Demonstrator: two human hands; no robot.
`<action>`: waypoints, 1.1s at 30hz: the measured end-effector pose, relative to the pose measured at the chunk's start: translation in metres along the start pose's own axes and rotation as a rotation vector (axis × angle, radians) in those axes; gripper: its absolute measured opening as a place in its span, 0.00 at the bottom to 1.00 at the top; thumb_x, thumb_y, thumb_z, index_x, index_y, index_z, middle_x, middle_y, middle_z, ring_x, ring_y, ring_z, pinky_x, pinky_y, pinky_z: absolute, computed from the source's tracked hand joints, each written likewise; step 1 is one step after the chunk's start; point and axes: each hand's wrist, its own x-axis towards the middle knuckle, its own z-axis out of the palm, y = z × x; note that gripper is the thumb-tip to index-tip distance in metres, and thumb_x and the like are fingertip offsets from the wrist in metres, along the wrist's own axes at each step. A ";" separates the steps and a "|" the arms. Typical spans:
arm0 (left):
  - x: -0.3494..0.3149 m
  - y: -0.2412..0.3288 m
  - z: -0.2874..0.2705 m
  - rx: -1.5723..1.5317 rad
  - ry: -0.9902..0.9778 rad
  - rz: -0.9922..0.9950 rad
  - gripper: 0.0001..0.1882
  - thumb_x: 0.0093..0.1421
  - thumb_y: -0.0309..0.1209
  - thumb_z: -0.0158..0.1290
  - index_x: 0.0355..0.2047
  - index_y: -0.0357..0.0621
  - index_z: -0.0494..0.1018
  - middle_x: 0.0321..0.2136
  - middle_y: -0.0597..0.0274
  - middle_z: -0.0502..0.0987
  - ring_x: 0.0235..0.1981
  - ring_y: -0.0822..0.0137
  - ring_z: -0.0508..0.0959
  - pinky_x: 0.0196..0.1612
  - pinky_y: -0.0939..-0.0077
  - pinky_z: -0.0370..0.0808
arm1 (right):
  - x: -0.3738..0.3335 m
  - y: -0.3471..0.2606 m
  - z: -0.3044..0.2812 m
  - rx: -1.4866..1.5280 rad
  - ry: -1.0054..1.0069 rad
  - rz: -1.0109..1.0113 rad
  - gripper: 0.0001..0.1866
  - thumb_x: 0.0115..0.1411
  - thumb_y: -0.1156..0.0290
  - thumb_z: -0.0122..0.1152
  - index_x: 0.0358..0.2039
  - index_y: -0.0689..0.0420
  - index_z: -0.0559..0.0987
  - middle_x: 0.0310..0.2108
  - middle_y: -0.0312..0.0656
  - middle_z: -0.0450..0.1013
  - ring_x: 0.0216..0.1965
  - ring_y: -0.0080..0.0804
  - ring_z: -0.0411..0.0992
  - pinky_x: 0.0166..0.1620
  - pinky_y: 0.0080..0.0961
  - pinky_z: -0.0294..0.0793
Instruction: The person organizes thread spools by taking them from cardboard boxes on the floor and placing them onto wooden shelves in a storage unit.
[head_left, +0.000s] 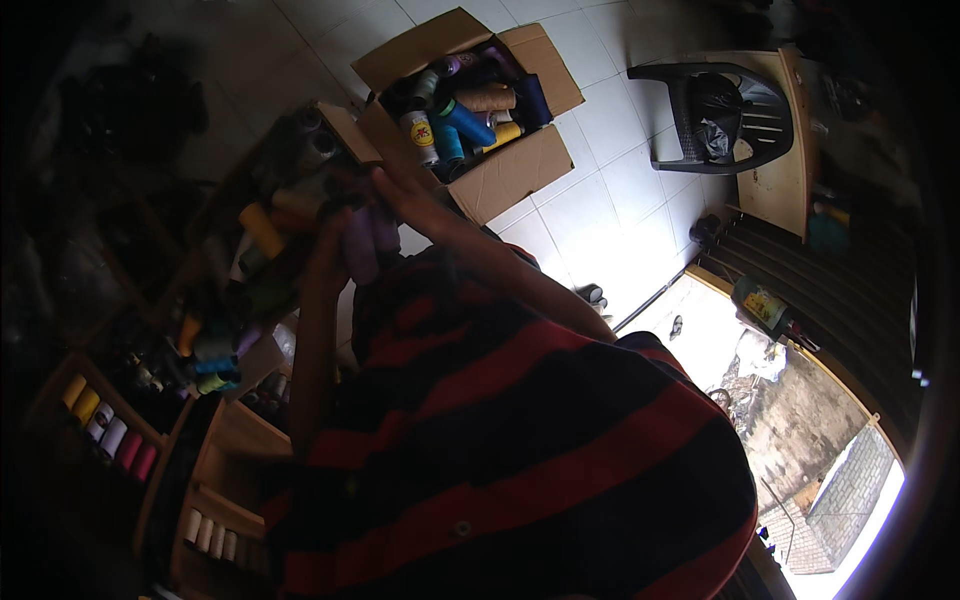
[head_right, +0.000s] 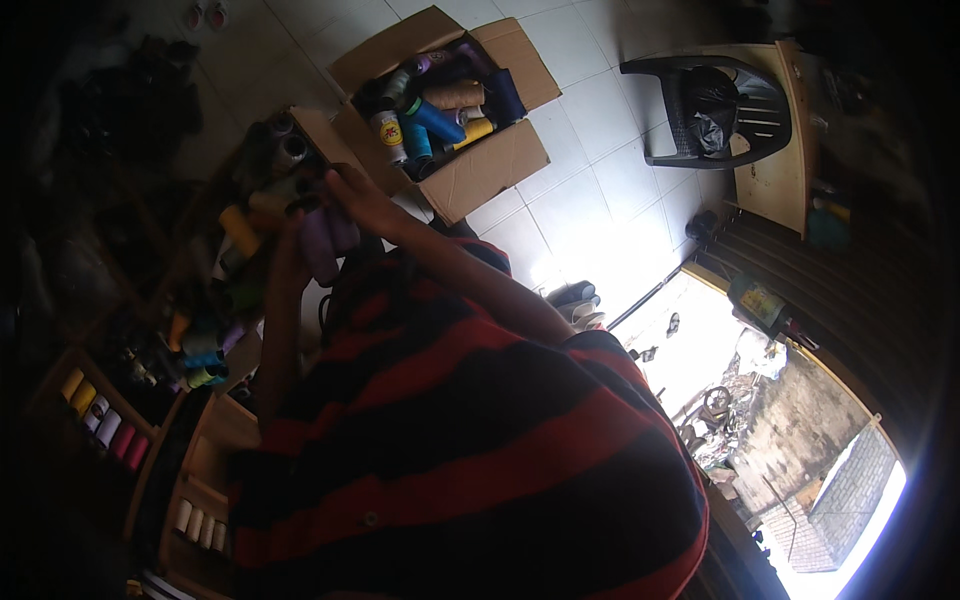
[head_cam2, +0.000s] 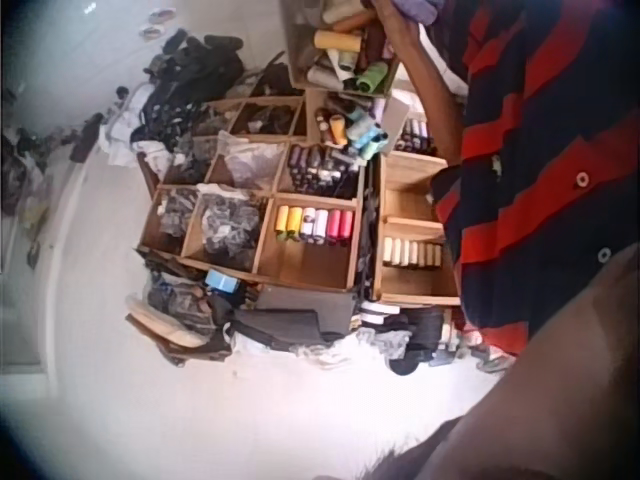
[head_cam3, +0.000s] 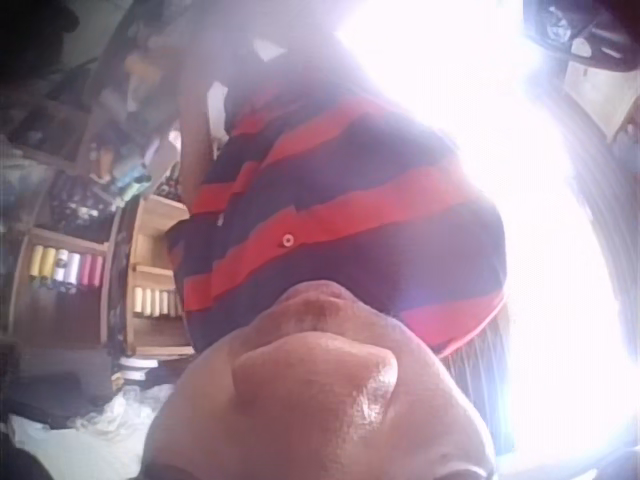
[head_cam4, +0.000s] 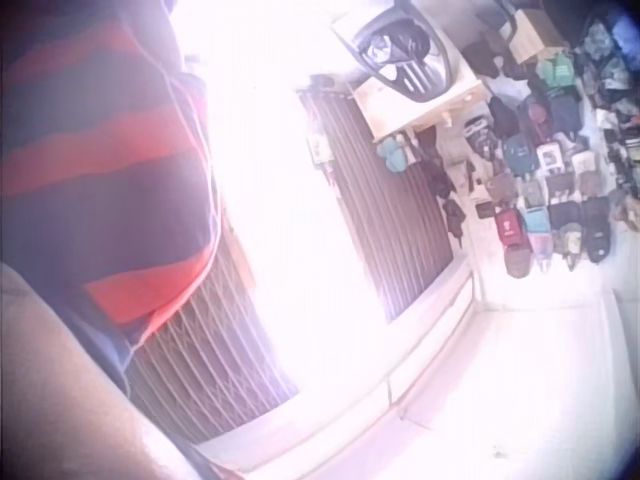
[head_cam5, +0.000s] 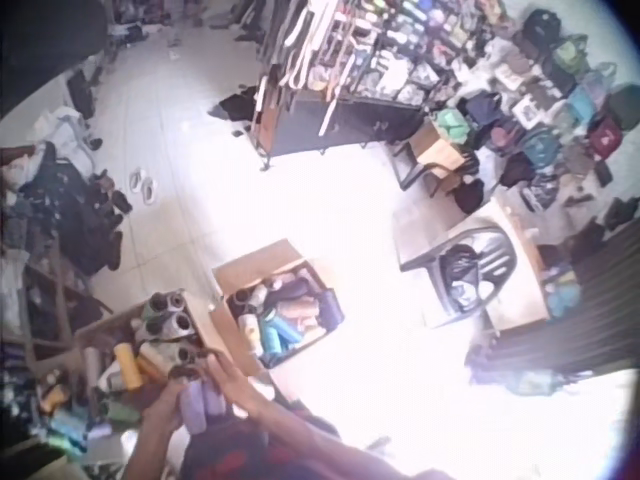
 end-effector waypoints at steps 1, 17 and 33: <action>0.004 -0.004 0.014 -0.033 -0.001 -0.016 0.29 0.63 0.49 0.47 0.55 0.39 0.63 0.47 0.56 0.72 0.49 0.64 0.73 0.53 0.69 0.71 | 0.005 0.005 -0.023 -0.123 0.075 -0.068 0.22 0.66 0.55 0.45 0.51 0.58 0.68 0.40 0.47 0.72 0.44 0.36 0.71 0.46 0.32 0.69; -0.010 0.033 -0.027 1.543 0.981 0.923 0.17 0.56 0.34 0.58 0.43 0.37 0.73 0.40 0.57 0.77 0.41 0.63 0.76 0.48 0.69 0.71 | 0.077 0.044 -0.294 -1.161 0.428 -0.109 0.25 0.55 0.63 0.58 0.53 0.48 0.64 0.48 0.55 0.60 0.50 0.59 0.64 0.48 0.54 0.68; -0.020 0.071 -0.126 1.768 1.240 0.439 0.31 0.45 0.57 0.60 0.45 0.53 0.75 0.41 0.46 0.75 0.43 0.46 0.75 0.45 0.52 0.72 | 0.087 0.060 -0.302 -1.053 0.400 -0.275 0.36 0.51 0.64 0.63 0.58 0.56 0.58 0.49 0.58 0.62 0.53 0.59 0.61 0.53 0.51 0.62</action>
